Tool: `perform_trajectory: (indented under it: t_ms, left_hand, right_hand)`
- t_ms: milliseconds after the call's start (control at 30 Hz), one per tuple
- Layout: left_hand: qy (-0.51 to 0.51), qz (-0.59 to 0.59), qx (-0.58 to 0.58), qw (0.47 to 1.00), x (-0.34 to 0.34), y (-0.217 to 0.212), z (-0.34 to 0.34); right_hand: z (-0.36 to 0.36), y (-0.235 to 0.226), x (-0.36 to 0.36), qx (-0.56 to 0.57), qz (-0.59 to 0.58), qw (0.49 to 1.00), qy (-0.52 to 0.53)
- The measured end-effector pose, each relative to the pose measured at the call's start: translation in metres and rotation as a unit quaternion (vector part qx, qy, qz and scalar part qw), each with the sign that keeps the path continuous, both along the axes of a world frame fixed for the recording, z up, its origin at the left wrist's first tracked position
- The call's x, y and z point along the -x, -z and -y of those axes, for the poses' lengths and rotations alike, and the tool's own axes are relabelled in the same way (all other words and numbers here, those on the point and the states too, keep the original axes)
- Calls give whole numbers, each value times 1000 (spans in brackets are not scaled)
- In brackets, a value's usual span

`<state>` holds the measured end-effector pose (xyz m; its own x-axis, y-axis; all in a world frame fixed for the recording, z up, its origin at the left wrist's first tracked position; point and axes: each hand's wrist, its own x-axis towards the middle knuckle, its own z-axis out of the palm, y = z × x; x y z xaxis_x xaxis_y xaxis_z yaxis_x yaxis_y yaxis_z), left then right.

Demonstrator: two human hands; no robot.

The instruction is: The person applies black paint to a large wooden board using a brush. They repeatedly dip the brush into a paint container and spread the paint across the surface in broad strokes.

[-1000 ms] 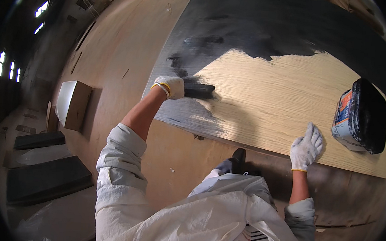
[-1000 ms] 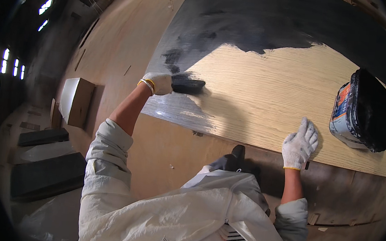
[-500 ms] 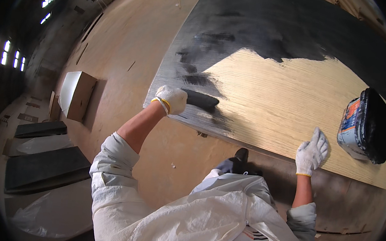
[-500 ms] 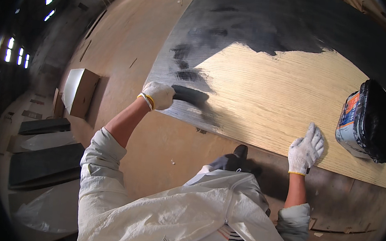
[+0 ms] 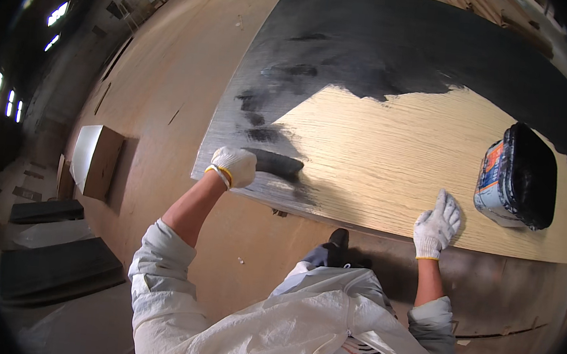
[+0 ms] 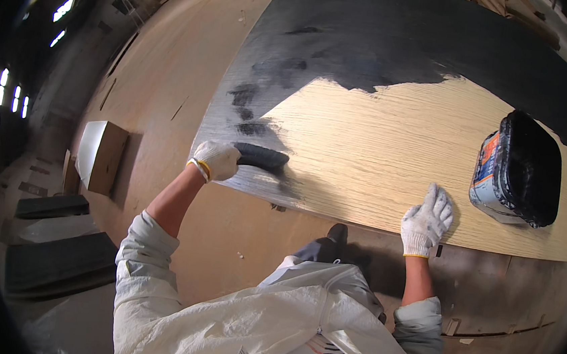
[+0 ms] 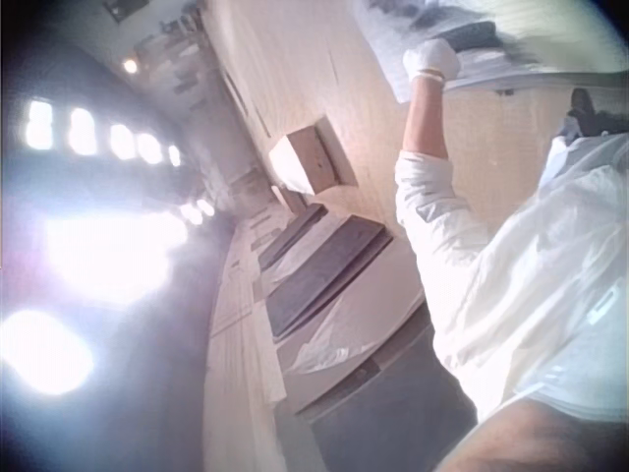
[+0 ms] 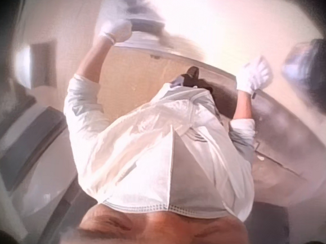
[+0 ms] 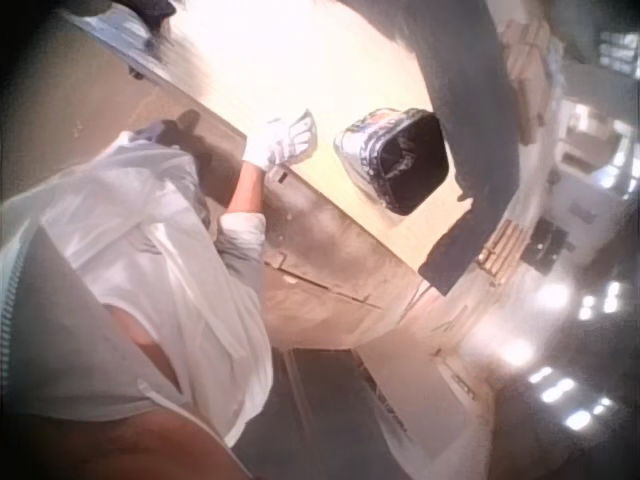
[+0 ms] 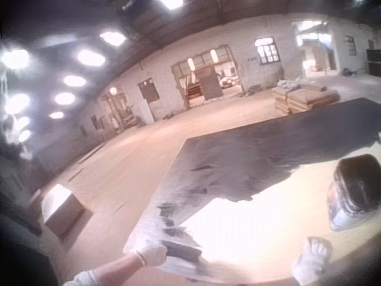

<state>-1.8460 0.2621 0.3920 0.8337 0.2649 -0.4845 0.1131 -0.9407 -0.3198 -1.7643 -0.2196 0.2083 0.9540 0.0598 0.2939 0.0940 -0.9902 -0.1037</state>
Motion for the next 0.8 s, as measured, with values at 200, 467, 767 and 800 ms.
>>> perform_trajectory:
  t_ms: [200, 467, 767, 800]
  left_hand:
    - [-121, 14, -55, 991, -14, 12, -94]
    - [-53, 118, 0, 992, -129, 43, -27]
    - [-64, 200, 308, 928, -182, 73, 175]
    - [-91, 200, 344, 913, -175, 82, 193]
  right_hand:
    - [-8, -6, 4, -17, -21, 1000, -6]
    - [-8, -18, 6, -22, -31, 999, 11]
    - [0, -19, 5, -102, -18, 994, -35]
    - [4, -17, 6, -120, -36, 991, -42]
